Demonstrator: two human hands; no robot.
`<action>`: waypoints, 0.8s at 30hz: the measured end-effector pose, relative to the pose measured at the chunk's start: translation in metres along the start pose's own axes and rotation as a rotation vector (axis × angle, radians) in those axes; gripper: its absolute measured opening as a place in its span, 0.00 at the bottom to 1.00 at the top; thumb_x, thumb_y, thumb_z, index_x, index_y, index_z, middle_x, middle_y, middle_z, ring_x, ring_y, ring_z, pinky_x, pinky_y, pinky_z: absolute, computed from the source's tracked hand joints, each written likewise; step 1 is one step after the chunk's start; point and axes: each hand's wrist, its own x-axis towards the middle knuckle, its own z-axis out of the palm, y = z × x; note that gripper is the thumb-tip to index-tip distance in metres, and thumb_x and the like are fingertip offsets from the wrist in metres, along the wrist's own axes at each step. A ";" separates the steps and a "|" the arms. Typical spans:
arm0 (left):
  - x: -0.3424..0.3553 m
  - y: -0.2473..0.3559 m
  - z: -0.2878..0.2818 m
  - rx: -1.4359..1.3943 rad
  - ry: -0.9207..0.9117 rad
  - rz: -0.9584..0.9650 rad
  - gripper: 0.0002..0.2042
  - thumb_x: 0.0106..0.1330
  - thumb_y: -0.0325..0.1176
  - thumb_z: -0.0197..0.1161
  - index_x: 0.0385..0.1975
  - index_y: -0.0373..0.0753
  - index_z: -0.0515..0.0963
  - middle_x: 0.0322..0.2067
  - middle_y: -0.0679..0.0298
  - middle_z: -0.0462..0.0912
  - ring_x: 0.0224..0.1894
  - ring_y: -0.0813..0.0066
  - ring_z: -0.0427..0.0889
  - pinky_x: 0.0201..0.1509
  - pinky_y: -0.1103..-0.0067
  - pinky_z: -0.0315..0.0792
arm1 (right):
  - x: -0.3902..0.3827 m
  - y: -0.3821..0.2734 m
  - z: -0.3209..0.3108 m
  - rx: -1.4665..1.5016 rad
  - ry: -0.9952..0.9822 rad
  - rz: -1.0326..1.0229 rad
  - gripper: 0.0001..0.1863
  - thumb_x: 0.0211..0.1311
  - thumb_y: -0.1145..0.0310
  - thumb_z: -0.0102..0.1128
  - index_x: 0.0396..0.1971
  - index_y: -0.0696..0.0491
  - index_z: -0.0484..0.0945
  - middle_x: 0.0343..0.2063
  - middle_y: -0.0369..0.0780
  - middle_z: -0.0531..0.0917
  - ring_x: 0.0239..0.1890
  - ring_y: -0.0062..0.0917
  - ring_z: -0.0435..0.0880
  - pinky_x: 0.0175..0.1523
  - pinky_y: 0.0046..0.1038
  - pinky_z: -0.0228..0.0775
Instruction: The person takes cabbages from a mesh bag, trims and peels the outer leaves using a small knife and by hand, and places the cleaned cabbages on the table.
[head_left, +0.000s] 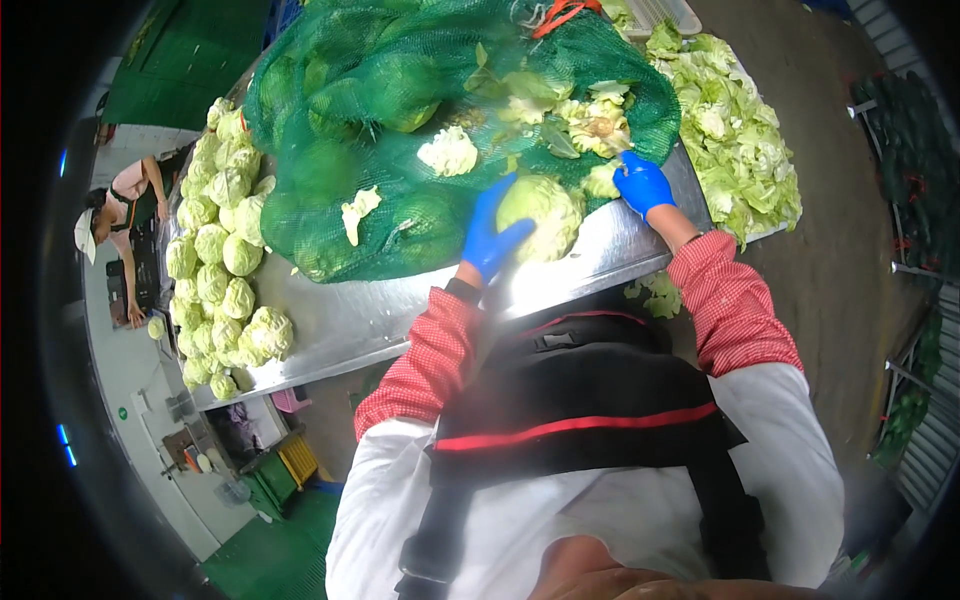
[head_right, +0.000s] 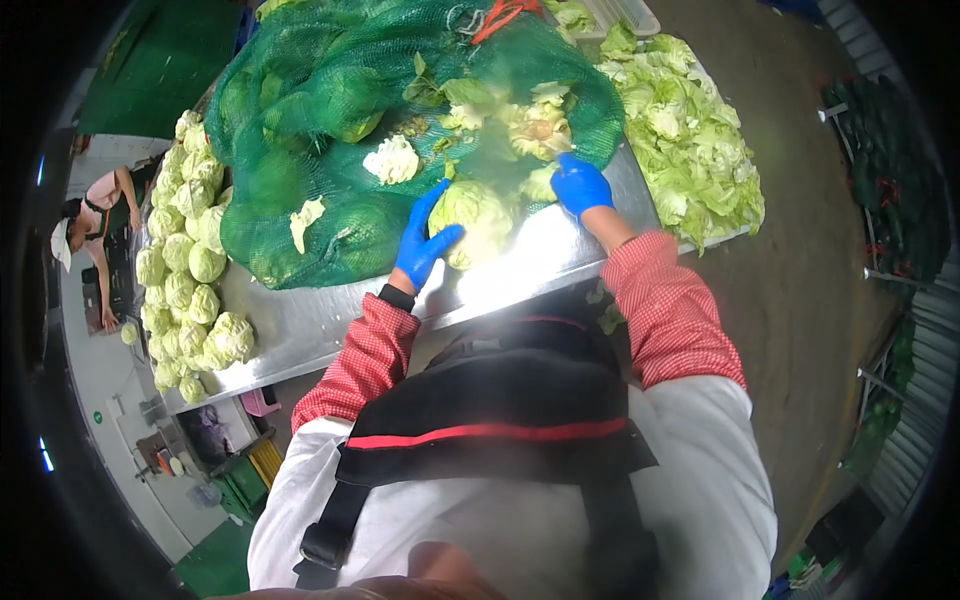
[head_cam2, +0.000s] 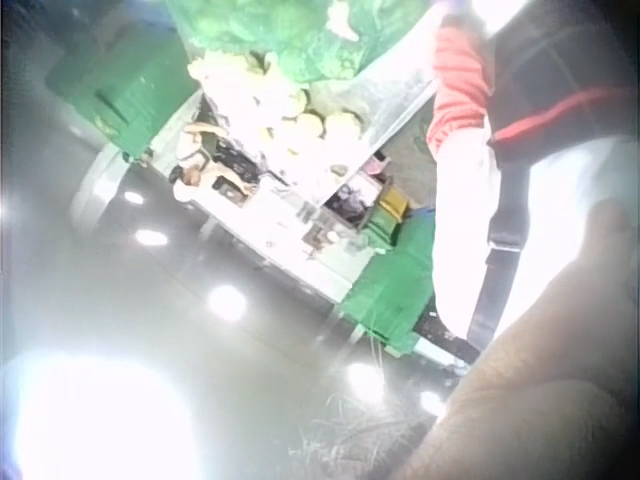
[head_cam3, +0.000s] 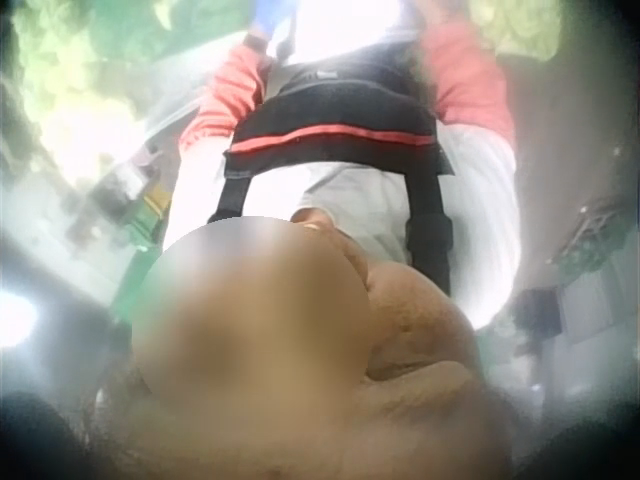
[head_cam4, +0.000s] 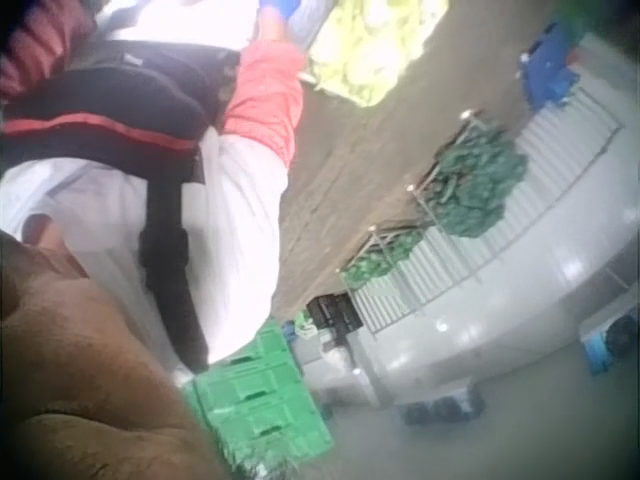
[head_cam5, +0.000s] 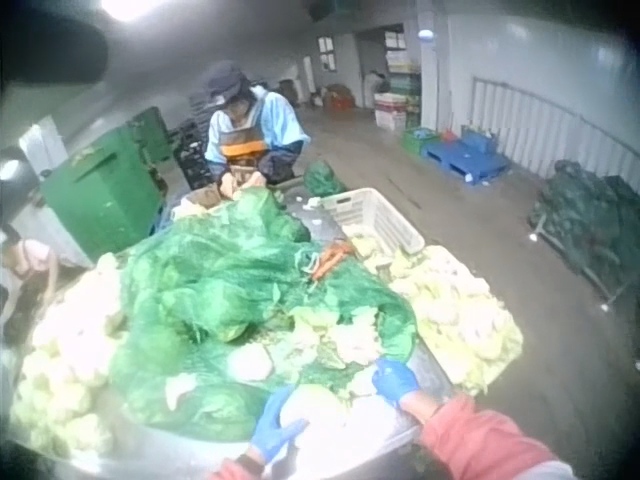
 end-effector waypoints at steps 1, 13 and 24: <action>-0.002 0.001 0.004 -0.002 0.007 0.001 0.32 0.54 0.30 0.63 0.60 0.40 0.58 0.57 0.59 0.61 0.58 0.67 0.63 0.61 0.74 0.59 | -0.003 -0.001 0.002 0.097 0.074 0.137 0.24 0.54 0.51 0.50 0.46 0.50 0.70 0.32 0.49 0.79 0.36 0.44 0.78 0.41 0.38 0.70; 0.004 0.017 0.002 0.389 -0.080 0.231 0.34 0.50 0.32 0.64 0.60 0.39 0.57 0.60 0.53 0.57 0.61 0.60 0.58 0.64 0.69 0.54 | -0.031 -0.042 -0.026 0.290 -0.077 -0.012 0.31 0.51 0.48 0.52 0.53 0.50 0.69 0.45 0.49 0.76 0.47 0.42 0.75 0.51 0.33 0.67; -0.019 0.030 0.033 0.454 0.343 -0.046 0.39 0.42 0.41 0.74 0.54 0.35 0.61 0.42 0.57 0.68 0.47 0.66 0.69 0.53 0.72 0.66 | -0.054 -0.092 -0.050 0.103 -0.324 0.190 0.45 0.48 0.36 0.53 0.61 0.49 0.55 0.44 0.51 0.76 0.46 0.42 0.76 0.49 0.36 0.67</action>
